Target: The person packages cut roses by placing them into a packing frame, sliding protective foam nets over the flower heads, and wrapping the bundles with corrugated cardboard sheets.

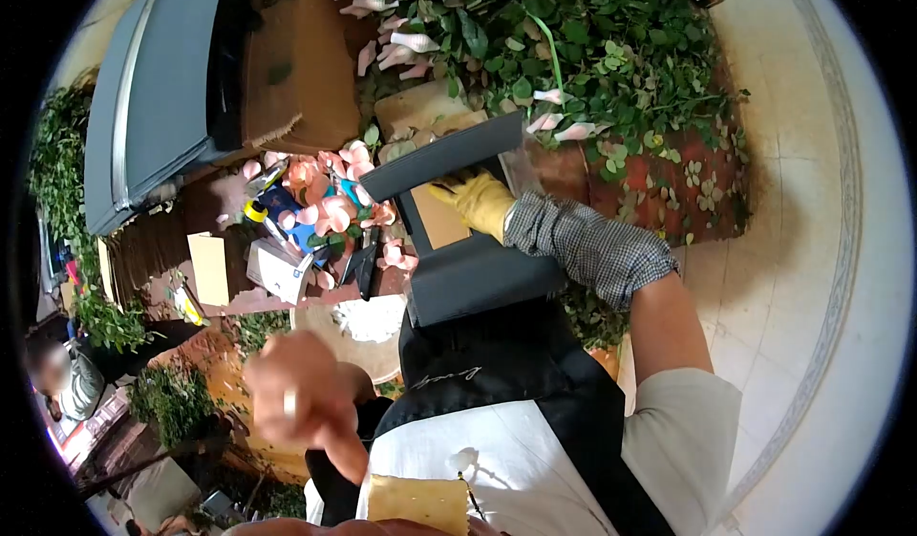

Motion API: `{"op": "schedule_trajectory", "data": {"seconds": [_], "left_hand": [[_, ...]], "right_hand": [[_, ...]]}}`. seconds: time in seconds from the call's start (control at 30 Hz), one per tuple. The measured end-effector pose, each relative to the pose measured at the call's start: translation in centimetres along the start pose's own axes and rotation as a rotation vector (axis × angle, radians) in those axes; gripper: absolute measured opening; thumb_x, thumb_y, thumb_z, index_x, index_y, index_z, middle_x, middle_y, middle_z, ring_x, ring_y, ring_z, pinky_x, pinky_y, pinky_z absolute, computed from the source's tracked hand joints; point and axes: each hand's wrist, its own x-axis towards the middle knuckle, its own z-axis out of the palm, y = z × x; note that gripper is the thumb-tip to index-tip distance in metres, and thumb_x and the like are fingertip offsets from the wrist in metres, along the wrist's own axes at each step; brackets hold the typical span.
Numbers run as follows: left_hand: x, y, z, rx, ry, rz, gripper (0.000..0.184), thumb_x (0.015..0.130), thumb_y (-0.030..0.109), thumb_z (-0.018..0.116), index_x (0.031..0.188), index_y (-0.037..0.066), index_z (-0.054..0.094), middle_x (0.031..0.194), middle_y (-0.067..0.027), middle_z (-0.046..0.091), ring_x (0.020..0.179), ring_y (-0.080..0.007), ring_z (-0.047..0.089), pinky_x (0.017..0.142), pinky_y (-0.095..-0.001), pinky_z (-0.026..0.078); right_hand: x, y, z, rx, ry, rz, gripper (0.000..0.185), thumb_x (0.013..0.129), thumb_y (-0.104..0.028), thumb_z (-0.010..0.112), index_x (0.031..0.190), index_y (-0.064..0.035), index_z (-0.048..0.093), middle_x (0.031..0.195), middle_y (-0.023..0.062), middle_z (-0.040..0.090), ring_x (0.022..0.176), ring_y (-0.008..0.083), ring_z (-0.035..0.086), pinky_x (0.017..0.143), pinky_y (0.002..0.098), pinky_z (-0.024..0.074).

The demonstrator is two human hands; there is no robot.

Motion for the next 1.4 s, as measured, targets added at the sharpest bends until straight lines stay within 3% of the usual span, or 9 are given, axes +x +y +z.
{"op": "schedule_trajectory", "data": {"seconds": [0.27, 0.43, 0.6, 0.87, 0.97, 1.07, 1.13, 1.2, 1.4], "left_hand": [[-5.5, -9.3, 1.1, -0.035, -0.141, -1.223, 0.033, 0.105, 0.017, 0.050, 0.084, -0.002, 0.067, 0.063, -0.0042, 0.058, 0.057, -0.0092, 0.052, 0.054, -0.0259, 0.040], [-13.2, -21.1, 5.0, -0.147, -0.573, -1.313, 0.030, 0.103, 0.018, 0.047, 0.107, -0.004, 0.067, 0.084, -0.0066, 0.068, 0.072, -0.0111, 0.062, 0.065, -0.0261, 0.051], [-12.4, -23.8, 7.5, 0.283, -1.174, -0.960, 0.040, 0.092, 0.031, 0.052, 0.109, -0.001, 0.070, 0.108, -0.0290, 0.067, 0.103, -0.0474, 0.063, 0.093, -0.0517, 0.049], [-16.7, -26.2, 7.7, 0.419, -1.171, -1.082, 0.061, 0.095, 0.040, 0.051, 0.132, -0.009, 0.053, 0.131, -0.0367, 0.055, 0.125, -0.0474, 0.053, 0.107, -0.0483, 0.043], [-18.6, -26.9, 7.3, 0.432, -1.111, -1.130, 0.057, 0.095, 0.039, 0.053, 0.124, -0.009, 0.055, 0.125, -0.0339, 0.058, 0.120, -0.0473, 0.055, 0.103, -0.0486, 0.045], [-17.6, -26.0, 7.3, 0.476, -1.021, -1.122, 0.048, 0.094, 0.039, 0.057, 0.118, -0.003, 0.061, 0.117, -0.0281, 0.065, 0.111, -0.0438, 0.061, 0.096, -0.0469, 0.048], [-16.1, -25.5, 7.3, 0.376, -1.087, -1.182, 0.054, 0.093, 0.041, 0.056, 0.115, -0.009, 0.064, 0.124, -0.0343, 0.060, 0.118, -0.0466, 0.058, 0.100, -0.0478, 0.047], [-17.4, -26.0, 6.8, 0.378, -1.050, -1.196, 0.053, 0.093, 0.041, 0.057, 0.114, -0.007, 0.064, 0.120, -0.0325, 0.063, 0.114, -0.0459, 0.060, 0.098, -0.0481, 0.048], [-17.4, -26.1, 6.4, 0.388, -1.002, -1.159, 0.050, 0.092, 0.041, 0.060, 0.114, -0.004, 0.065, 0.113, -0.0290, 0.067, 0.108, -0.0444, 0.063, 0.093, -0.0484, 0.050]], "right_hand": [[1.3, 0.8, 5.2, -0.386, 0.292, 0.007, 0.068, 0.096, -0.024, 0.042, 0.160, -0.0148, 0.023, 0.166, 0.0160, 0.023, 0.150, 0.0379, 0.028, 0.118, 0.0564, 0.0236], [1.4, 0.4, 0.7, 0.148, -0.063, 0.031, 0.066, 0.097, -0.038, 0.044, 0.158, -0.0176, 0.029, 0.166, 0.0109, 0.025, 0.151, 0.0346, 0.025, 0.119, 0.0527, 0.0230], [1.6, 0.3, 3.4, 0.095, 0.144, 0.005, 0.081, 0.085, -0.046, 0.062, 0.156, -0.0178, 0.035, 0.163, 0.0113, 0.032, 0.148, 0.0350, 0.030, 0.118, 0.0517, 0.0267], [-7.4, 8.6, -5.0, 1.545, 0.175, -0.435, 0.049, 0.100, -0.020, 0.058, 0.147, -0.0086, 0.047, 0.139, 0.0143, 0.059, 0.131, 0.0240, 0.054, 0.111, 0.0378, 0.0419], [-12.0, 14.1, -8.2, 1.776, 0.793, -0.130, 0.051, 0.101, -0.016, 0.059, 0.148, -0.0056, 0.044, 0.141, 0.0164, 0.056, 0.133, 0.0265, 0.052, 0.113, 0.0394, 0.0406], [-7.9, 20.6, -5.7, 1.402, 1.207, 0.523, 0.058, 0.098, -0.017, 0.065, 0.149, -0.0040, 0.042, 0.140, 0.0188, 0.057, 0.133, 0.0308, 0.052, 0.113, 0.0424, 0.0408], [-6.7, 21.4, -5.7, 1.123, 0.754, 0.818, 0.067, 0.095, -0.028, 0.068, 0.151, -0.0046, 0.039, 0.148, 0.0221, 0.048, 0.137, 0.0342, 0.047, 0.115, 0.0426, 0.0381], [-3.3, 22.5, -1.9, 0.725, 0.666, 0.751, 0.062, 0.091, -0.036, 0.071, 0.142, -0.0051, 0.052, 0.128, 0.0195, 0.065, 0.116, 0.0355, 0.062, 0.101, 0.0405, 0.0486], [-6.6, 22.9, -10.6, 1.538, 1.001, 0.199, 0.018, 0.101, -0.020, 0.060, 0.111, -0.0092, 0.070, 0.086, 0.0018, 0.071, 0.073, 0.0118, 0.065, 0.075, 0.0273, 0.0539]]}}
